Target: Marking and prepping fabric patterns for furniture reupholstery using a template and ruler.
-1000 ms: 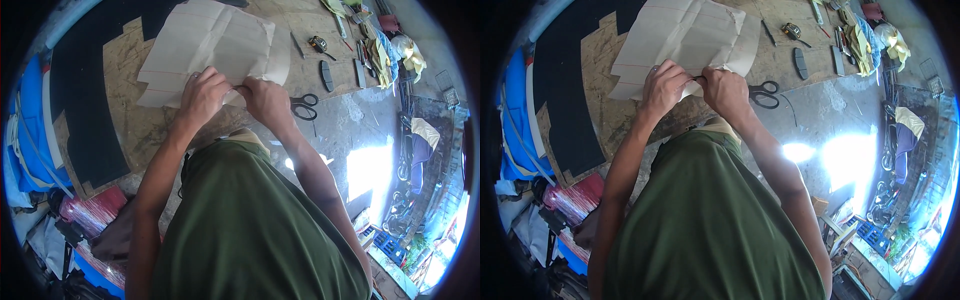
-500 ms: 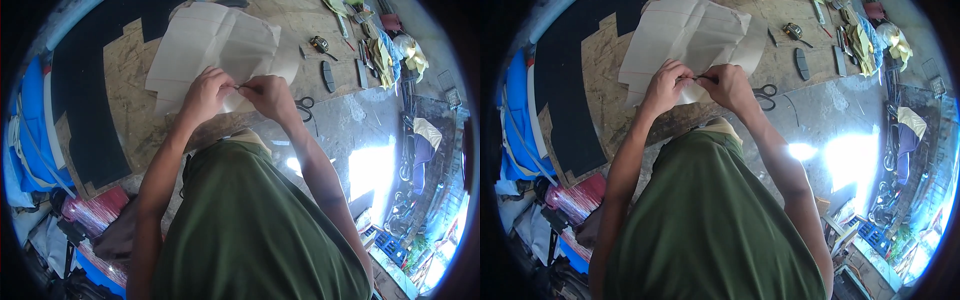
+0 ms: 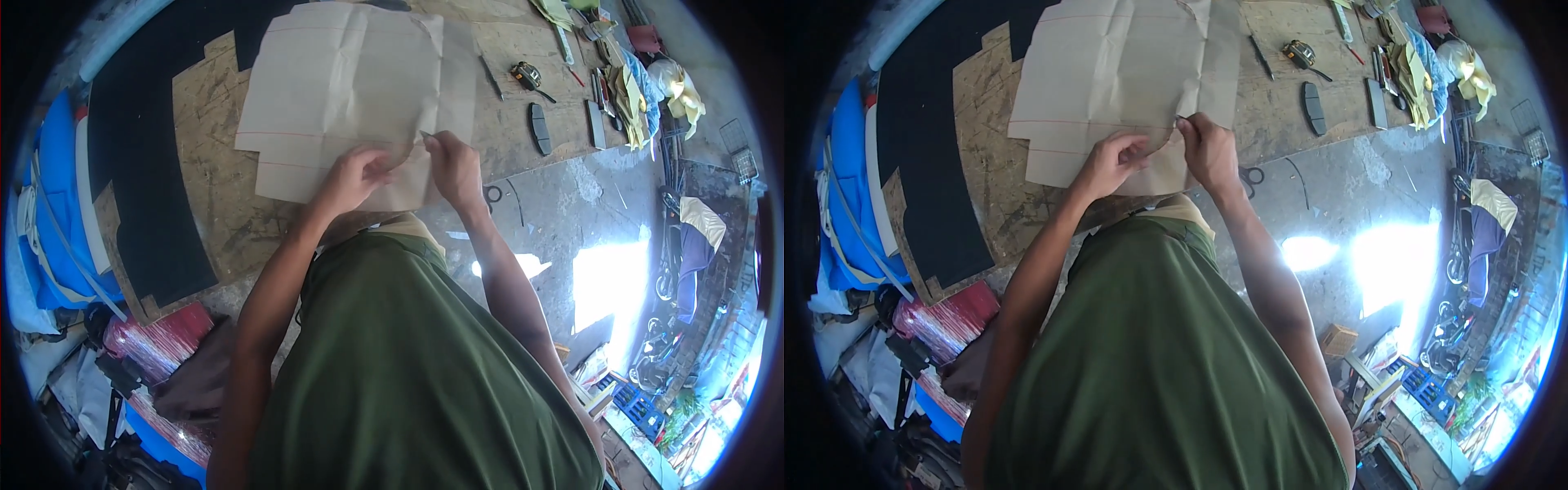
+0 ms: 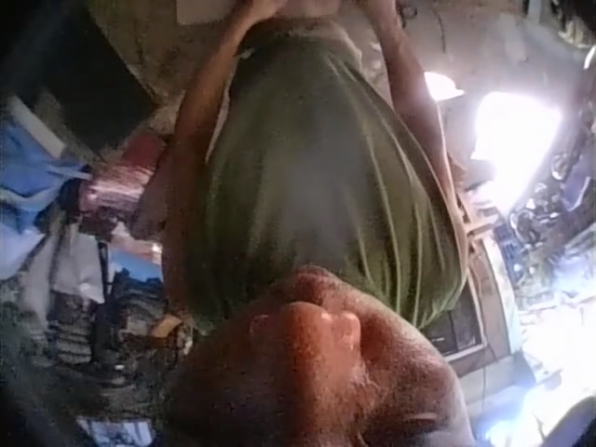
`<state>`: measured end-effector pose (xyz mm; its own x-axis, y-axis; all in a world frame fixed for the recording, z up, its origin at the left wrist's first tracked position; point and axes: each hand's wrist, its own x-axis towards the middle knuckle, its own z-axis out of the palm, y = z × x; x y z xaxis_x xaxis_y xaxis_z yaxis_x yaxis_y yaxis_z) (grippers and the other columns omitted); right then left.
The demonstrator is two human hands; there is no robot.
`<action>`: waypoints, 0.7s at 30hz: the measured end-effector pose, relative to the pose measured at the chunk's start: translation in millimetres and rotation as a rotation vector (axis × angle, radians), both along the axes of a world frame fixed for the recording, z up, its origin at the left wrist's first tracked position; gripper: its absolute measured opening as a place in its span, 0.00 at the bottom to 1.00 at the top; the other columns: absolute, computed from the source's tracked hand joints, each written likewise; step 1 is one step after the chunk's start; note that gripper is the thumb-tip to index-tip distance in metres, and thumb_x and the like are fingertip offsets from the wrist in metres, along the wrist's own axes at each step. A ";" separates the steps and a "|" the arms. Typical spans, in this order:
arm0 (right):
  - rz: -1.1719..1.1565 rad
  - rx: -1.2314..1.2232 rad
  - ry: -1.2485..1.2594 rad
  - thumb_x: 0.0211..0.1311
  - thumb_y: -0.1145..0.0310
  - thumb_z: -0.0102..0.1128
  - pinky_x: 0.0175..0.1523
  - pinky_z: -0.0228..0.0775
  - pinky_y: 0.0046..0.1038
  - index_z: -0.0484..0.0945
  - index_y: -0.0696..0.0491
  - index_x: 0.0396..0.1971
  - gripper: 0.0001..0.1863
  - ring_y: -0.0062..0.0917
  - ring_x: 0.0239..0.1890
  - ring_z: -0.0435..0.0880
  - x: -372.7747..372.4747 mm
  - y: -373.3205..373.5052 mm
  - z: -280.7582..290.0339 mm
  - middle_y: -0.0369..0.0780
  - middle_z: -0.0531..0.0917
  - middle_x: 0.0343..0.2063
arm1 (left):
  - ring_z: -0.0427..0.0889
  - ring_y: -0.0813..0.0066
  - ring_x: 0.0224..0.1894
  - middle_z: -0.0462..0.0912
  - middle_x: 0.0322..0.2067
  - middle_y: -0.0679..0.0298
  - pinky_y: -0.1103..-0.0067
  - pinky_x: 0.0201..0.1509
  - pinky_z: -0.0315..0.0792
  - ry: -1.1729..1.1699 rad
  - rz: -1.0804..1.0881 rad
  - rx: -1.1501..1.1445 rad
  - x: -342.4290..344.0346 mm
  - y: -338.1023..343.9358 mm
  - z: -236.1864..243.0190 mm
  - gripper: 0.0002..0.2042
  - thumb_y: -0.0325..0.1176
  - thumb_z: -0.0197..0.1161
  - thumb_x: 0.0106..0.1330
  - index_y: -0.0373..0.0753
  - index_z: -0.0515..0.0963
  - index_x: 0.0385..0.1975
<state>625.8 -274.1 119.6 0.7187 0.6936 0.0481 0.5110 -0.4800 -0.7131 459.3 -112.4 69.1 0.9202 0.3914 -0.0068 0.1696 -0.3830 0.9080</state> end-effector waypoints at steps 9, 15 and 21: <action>-0.004 -0.210 0.081 0.64 0.64 0.68 0.40 0.78 0.43 0.86 0.53 0.43 0.11 0.48 0.33 0.87 -16.2 -19.2 -52.8 0.45 0.89 0.33 | 0.75 0.57 0.71 0.82 0.64 0.57 0.58 0.75 0.65 -0.075 -0.042 0.603 -6.4 -0.7 -68.6 0.20 0.32 0.70 0.65 0.35 0.84 0.57; 0.167 -0.206 0.034 0.57 0.65 0.71 0.43 0.78 0.43 0.88 0.47 0.45 0.15 0.46 0.36 0.87 -19.4 6.3 -82.3 0.40 0.89 0.37 | 0.67 0.58 0.79 0.77 0.71 0.59 0.50 0.79 0.59 -0.013 -0.070 0.572 -9.3 -1.3 -86.0 0.21 0.37 0.68 0.68 0.37 0.83 0.60; 0.319 -0.162 0.020 0.54 0.67 0.71 0.41 0.78 0.42 0.90 0.44 0.43 0.15 0.44 0.35 0.87 -11.0 5.9 -110.9 0.37 0.88 0.38 | 0.70 0.59 0.77 0.78 0.71 0.60 0.47 0.78 0.60 -0.055 -0.016 0.637 -24.1 -15.1 -102.2 0.21 0.40 0.67 0.70 0.39 0.83 0.61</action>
